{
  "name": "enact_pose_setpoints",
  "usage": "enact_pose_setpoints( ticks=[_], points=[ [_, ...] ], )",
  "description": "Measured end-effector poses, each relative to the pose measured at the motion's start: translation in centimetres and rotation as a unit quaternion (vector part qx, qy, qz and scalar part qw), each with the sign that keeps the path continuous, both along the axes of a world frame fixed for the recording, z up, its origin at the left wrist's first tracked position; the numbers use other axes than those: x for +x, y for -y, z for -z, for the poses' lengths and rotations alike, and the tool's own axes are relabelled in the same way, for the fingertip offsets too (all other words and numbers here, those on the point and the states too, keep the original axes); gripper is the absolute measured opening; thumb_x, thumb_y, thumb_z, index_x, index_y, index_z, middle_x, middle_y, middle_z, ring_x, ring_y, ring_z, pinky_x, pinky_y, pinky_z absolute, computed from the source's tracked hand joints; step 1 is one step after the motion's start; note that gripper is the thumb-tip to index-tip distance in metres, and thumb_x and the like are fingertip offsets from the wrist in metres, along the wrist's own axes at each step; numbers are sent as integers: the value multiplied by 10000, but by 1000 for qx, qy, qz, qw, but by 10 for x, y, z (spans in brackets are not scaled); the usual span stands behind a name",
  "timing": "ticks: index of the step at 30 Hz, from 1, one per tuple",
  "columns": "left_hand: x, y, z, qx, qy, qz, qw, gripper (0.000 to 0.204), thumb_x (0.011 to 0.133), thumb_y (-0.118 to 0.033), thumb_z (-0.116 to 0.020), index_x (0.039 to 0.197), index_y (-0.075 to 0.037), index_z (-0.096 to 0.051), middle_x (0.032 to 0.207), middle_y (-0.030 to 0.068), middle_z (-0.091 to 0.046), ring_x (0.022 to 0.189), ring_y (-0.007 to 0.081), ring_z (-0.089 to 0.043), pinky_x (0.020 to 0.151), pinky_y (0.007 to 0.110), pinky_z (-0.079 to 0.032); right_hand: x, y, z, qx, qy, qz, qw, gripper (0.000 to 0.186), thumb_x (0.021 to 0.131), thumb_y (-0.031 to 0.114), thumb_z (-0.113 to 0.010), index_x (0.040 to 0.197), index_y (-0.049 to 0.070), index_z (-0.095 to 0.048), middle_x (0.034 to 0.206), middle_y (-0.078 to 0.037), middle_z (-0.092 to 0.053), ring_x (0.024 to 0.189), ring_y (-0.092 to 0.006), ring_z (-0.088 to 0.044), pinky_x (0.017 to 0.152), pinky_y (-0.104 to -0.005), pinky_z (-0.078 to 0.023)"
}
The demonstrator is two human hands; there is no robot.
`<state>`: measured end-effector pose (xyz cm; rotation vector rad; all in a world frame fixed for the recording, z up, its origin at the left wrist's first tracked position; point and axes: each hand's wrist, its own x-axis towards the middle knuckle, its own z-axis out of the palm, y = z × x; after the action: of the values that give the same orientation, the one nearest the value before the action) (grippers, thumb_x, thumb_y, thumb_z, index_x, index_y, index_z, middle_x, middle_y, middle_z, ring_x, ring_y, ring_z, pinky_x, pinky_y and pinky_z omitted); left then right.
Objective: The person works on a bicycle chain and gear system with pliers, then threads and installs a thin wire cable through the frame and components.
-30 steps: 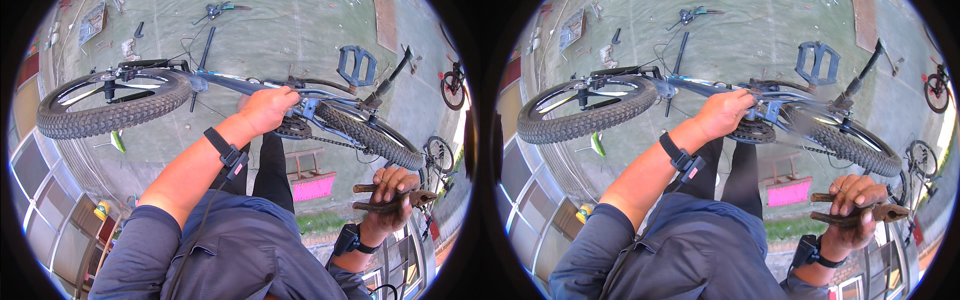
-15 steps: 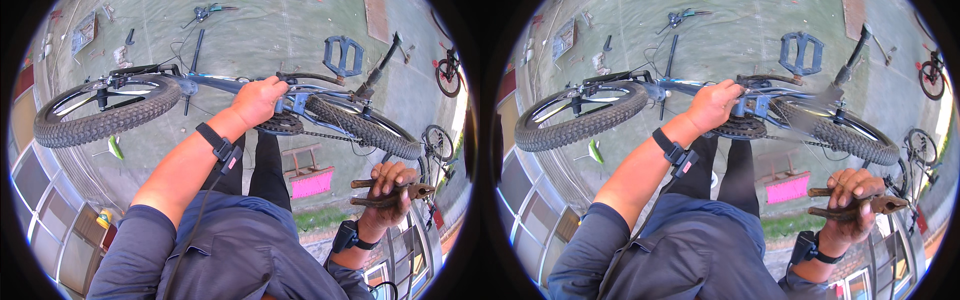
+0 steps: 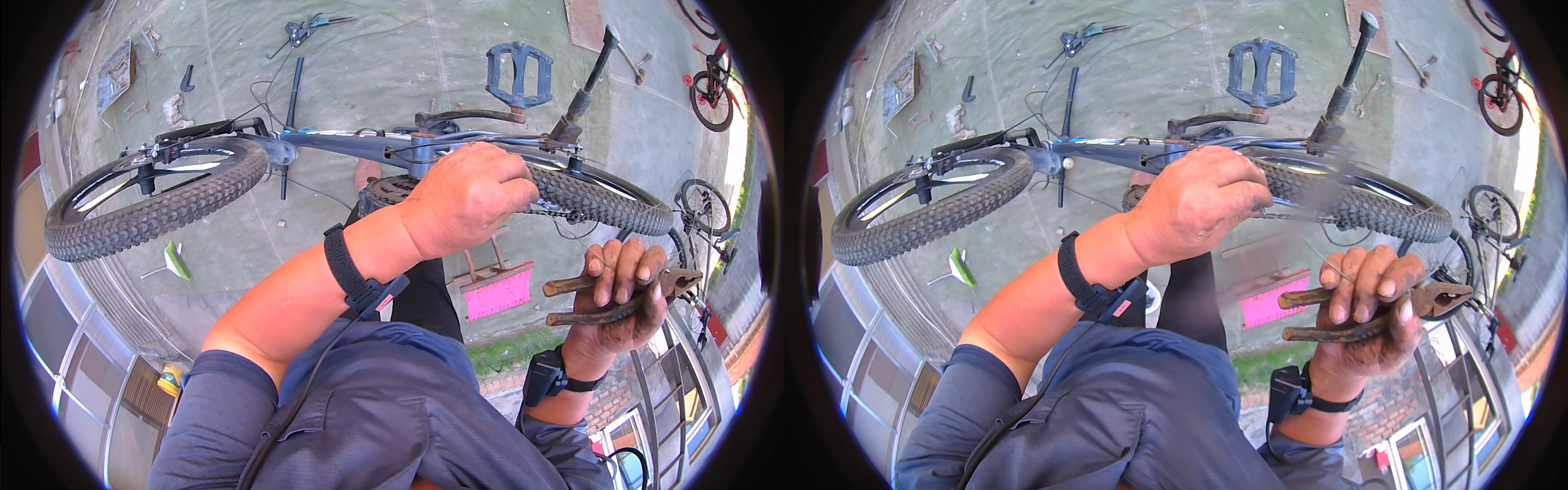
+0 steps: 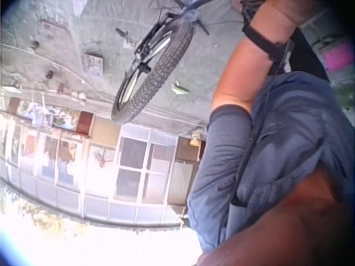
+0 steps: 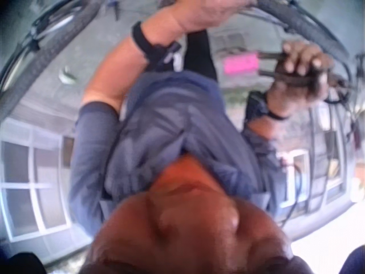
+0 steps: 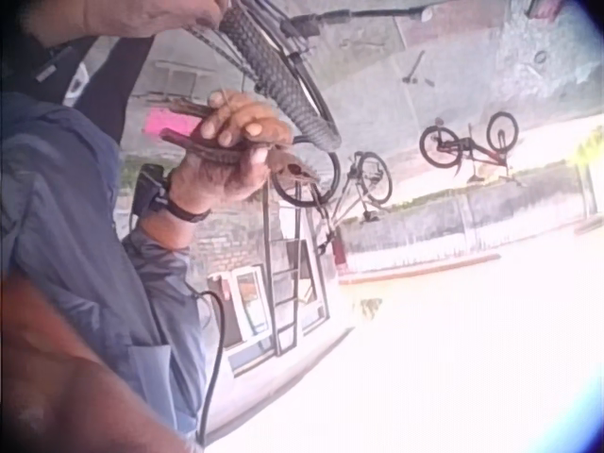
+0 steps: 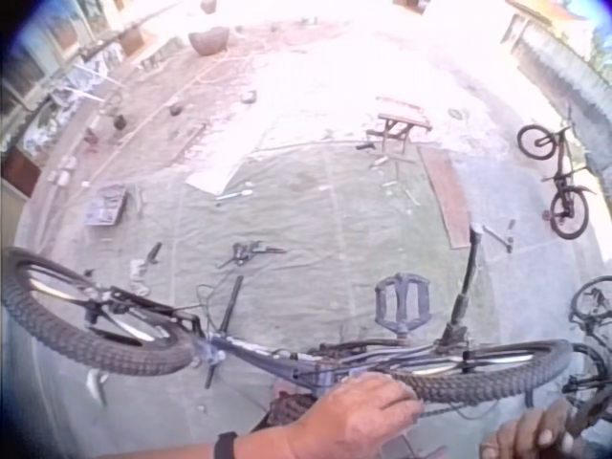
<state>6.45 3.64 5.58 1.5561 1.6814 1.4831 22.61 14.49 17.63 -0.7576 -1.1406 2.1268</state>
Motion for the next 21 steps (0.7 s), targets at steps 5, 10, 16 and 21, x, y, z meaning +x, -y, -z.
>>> enact_pose_setpoints(
  ticks=[5,10,16,21],
  points=[
    [-1,6,-6,-2,78,-5,997,244,701,27,-721,919,-64,-660,851,84,-627,773,285,-623,667,378,-487,4,-3,4,-19,-10,21,1000,188,899,272,-572,898,90,-524,653,-5,-456,574,-139,-468,752,-362,-469],
    [0,11,-11,0,90,-11,996,219,727,29,-715,920,-56,-655,820,88,-609,729,270,-605,632,354,-477,12,-4,10,-41,-1,50,998,179,903,259,-564,895,84,-529,645,-4,-445,568,-139,-463,757,-362,-479],
    [1,8,-11,1,87,-55,995,193,754,29,-688,924,-53,-649,778,77,-575,678,255,-579,605,339,-467,12,8,9,-69,0,40,997,186,897,263,-573,868,85,-527,628,-2,-436,552,-138,-455,732,-360,-468],
    [-1,8,-10,-7,83,-66,994,172,785,18,-673,939,-52,-639,761,74,-561,652,245,-560,589,330,-460,12,26,10,-102,7,27,994,188,893,259,-564,858,80,-519,621,-8,-429,556,-146,-453,733,-370,-463]
  ],
)
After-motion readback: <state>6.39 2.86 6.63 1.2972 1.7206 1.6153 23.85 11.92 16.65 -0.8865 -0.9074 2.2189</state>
